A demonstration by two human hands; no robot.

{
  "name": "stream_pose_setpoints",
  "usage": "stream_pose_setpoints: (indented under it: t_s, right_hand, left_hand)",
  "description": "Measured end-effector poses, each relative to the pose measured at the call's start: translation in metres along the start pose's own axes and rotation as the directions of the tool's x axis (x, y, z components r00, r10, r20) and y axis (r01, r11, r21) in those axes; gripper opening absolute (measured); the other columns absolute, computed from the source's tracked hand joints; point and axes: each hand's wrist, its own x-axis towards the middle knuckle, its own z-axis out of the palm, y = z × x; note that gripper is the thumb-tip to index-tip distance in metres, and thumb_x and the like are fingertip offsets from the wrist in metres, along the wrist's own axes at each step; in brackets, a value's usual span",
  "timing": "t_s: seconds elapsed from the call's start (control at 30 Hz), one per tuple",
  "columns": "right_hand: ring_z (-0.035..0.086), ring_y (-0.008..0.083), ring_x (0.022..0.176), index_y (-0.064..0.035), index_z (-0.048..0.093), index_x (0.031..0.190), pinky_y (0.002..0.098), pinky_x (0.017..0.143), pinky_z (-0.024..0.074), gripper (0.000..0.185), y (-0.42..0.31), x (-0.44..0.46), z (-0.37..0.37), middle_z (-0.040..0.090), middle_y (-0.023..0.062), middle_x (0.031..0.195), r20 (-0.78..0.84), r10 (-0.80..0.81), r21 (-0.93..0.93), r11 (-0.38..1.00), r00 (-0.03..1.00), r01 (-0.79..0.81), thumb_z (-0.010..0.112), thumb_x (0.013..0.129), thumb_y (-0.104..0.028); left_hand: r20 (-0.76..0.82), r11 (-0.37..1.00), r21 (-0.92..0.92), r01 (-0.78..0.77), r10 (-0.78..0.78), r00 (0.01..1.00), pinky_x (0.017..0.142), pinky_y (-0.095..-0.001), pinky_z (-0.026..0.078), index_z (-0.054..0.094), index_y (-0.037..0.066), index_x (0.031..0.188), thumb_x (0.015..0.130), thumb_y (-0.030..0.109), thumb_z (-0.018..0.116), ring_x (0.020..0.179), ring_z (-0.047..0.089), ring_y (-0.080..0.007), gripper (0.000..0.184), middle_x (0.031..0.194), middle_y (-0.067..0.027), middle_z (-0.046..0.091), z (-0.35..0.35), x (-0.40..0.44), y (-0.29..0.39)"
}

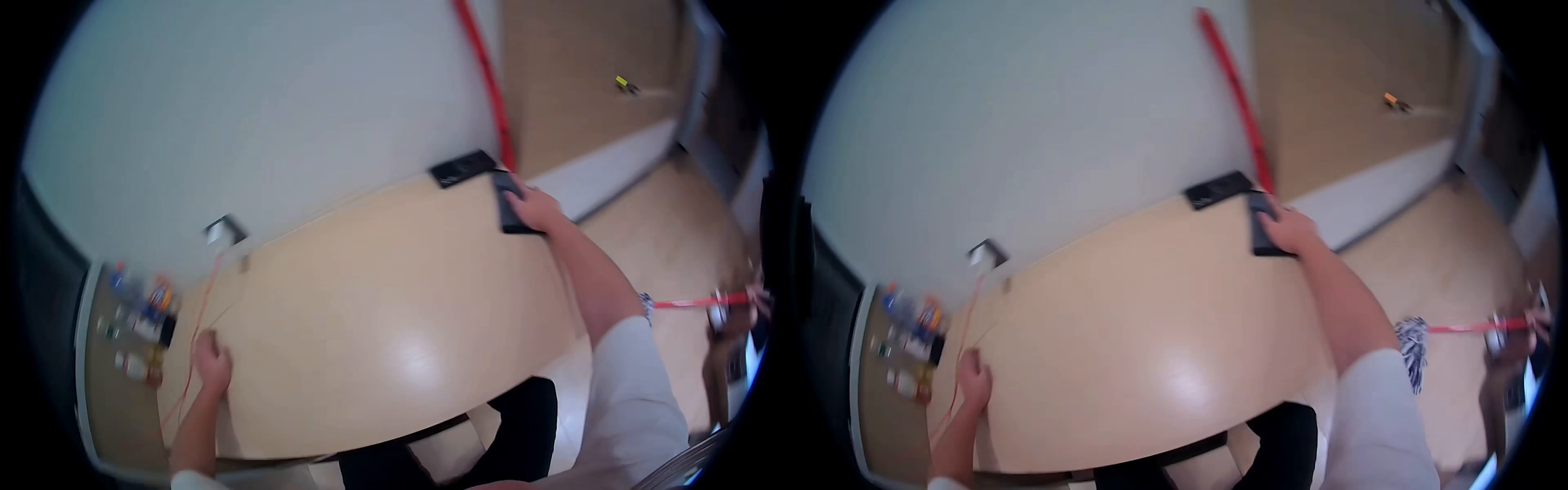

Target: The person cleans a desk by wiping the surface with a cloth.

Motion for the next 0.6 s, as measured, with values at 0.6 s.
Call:
stream_pose_setpoints:
  t_s: [0.6]
  right_hand:
    - [0.043,0.0453,0.139,-0.0186,0.031,0.161,0.0458,0.116,0.0379,0.060,0.077,-0.127,0.000,0.037,0.0241,0.154,-0.009,-0.088,-0.165,0.983,0.996,0.085,0.046,0.104,-0.031]
  left_hand:
    - [-0.019,0.994,0.036,0.108,-0.107,0.994,0.110,-0.0463,0.039,0.060,0.003,0.128,0.088,0.029,0.056,0.129,0.052,-0.0281,0.048,0.132,-0.0147,0.060,-0.013,-0.011,0.035]
